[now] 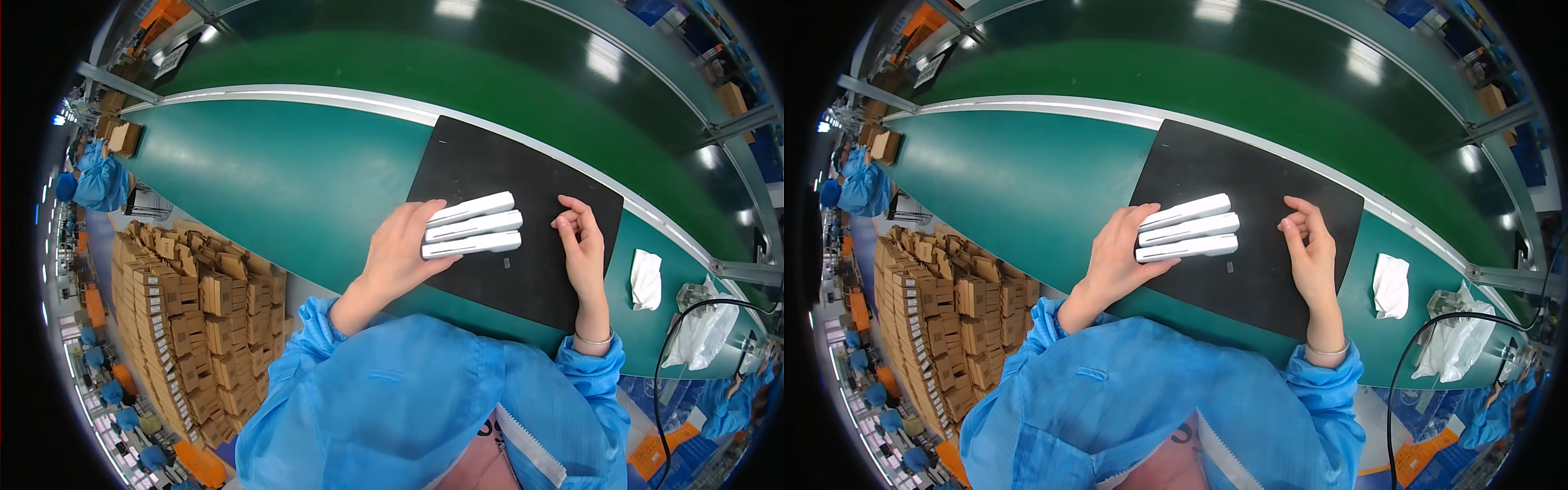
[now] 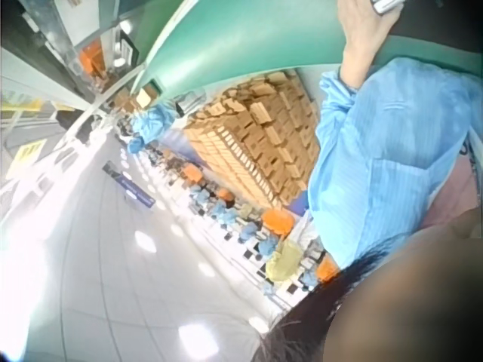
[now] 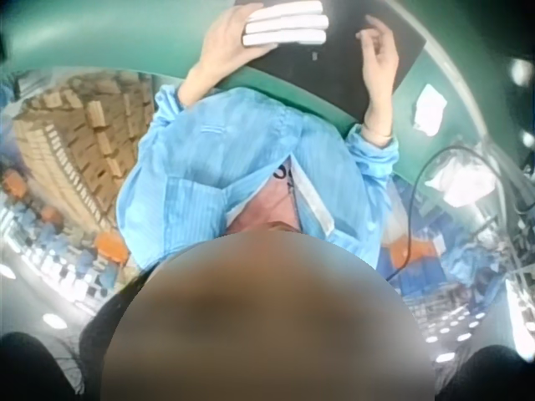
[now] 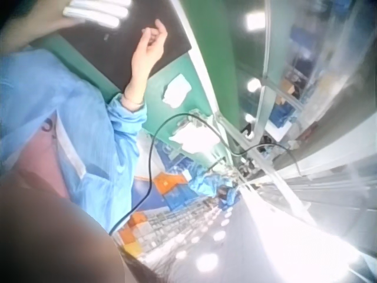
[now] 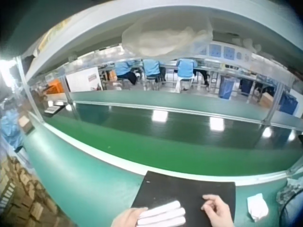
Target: The person wipes the surfaces of several white electronic devices, likely payment terminals, using a white cloth. They handle the devices in batches, turning them over to clean both sides and arranging them on a black mat on a green workbench. The person also uses a red tool to rub the back of the devices.
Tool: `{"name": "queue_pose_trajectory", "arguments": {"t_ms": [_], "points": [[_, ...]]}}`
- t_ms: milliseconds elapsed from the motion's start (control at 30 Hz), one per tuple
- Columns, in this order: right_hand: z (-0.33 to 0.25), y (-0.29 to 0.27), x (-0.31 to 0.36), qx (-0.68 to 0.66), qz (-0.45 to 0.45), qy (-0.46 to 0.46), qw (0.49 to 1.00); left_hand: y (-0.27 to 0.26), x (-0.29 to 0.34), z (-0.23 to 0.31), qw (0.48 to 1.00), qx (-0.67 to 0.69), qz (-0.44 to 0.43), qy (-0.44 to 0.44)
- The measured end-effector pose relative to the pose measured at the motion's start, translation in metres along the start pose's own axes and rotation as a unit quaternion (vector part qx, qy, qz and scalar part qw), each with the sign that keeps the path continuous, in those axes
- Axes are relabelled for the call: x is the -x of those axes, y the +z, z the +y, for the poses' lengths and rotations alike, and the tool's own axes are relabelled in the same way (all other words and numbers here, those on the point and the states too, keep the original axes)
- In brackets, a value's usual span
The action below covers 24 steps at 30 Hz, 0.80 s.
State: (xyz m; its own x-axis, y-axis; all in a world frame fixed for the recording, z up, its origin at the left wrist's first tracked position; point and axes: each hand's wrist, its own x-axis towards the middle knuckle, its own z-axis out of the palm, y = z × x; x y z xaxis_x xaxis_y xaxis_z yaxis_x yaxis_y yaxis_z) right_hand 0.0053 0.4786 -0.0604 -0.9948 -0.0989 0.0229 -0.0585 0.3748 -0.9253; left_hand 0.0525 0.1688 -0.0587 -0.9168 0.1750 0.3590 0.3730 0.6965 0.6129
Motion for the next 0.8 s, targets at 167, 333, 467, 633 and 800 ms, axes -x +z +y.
{"name": "queue_pose_trajectory", "arguments": {"t_ms": [167,333,467,633,800], "points": [[-0.017,0.014,0.014,-0.058,-0.033,-0.086,0.994,0.009,-0.008,0.030,0.997,-0.042,-0.002,-0.072],[-0.036,0.028,0.035,0.060,-0.070,-0.146,0.985,0.018,-0.013,0.056,0.993,-0.099,-0.039,-0.048],[-0.040,0.030,0.046,0.121,-0.065,-0.173,0.975,0.025,-0.001,0.080,0.985,-0.143,-0.088,0.028],[-0.023,-0.004,0.046,0.148,-0.078,-0.201,0.965,0.016,-0.009,0.095,0.975,-0.156,-0.143,0.062],[0.006,-0.061,0.049,0.212,-0.101,-0.217,0.947,0.011,-0.046,0.069,0.977,-0.030,-0.211,0.016]]}}
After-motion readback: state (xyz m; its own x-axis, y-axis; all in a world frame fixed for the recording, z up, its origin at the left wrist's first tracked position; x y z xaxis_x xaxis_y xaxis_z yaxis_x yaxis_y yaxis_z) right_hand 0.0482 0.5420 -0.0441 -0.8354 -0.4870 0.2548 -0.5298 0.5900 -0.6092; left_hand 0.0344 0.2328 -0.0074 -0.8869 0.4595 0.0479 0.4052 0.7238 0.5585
